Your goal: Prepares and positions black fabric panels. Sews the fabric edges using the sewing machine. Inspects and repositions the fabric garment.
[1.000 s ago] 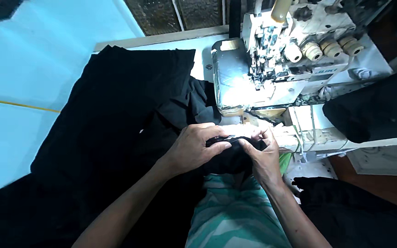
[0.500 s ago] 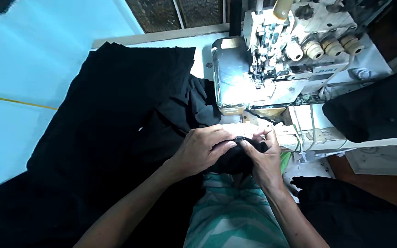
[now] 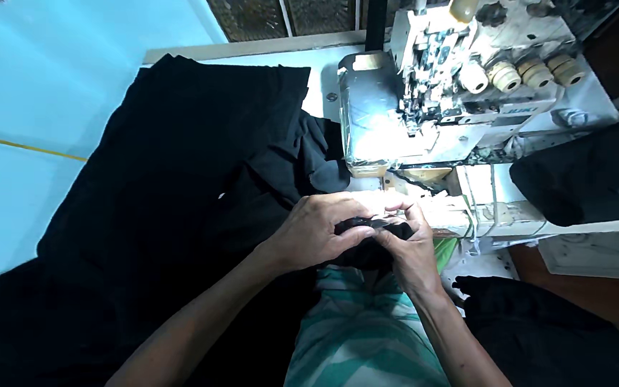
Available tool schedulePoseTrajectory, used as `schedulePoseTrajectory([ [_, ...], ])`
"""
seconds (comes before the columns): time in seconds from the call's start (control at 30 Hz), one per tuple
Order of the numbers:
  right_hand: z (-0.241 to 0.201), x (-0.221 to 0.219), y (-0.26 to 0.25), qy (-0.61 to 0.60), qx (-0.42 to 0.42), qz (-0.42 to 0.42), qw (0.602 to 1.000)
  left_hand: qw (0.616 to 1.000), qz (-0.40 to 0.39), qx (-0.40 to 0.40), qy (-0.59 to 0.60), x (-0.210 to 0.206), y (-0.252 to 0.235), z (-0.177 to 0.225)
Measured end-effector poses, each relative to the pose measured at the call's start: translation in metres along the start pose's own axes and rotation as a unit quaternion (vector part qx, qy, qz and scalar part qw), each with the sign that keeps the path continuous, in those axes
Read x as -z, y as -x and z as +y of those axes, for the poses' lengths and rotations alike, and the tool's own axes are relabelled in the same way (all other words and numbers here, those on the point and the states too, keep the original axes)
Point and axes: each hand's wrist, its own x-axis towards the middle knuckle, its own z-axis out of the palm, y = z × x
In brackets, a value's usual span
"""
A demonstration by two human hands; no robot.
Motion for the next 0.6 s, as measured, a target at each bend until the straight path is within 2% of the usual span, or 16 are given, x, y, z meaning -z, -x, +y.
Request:
schedulePoseTrajectory([
  [0.37, 0.003, 0.003, 0.002, -0.012, -0.011, -0.003, 1.000, 0.999, -0.028, -0.032, -0.014, 0.000, -0.001, 0.000],
  [0.6, 0.004, 0.003, 0.001, 0.052, 0.004, -0.011, 0.999, 0.999, -0.018, -0.033, -0.020, -0.003, 0.005, -0.006],
])
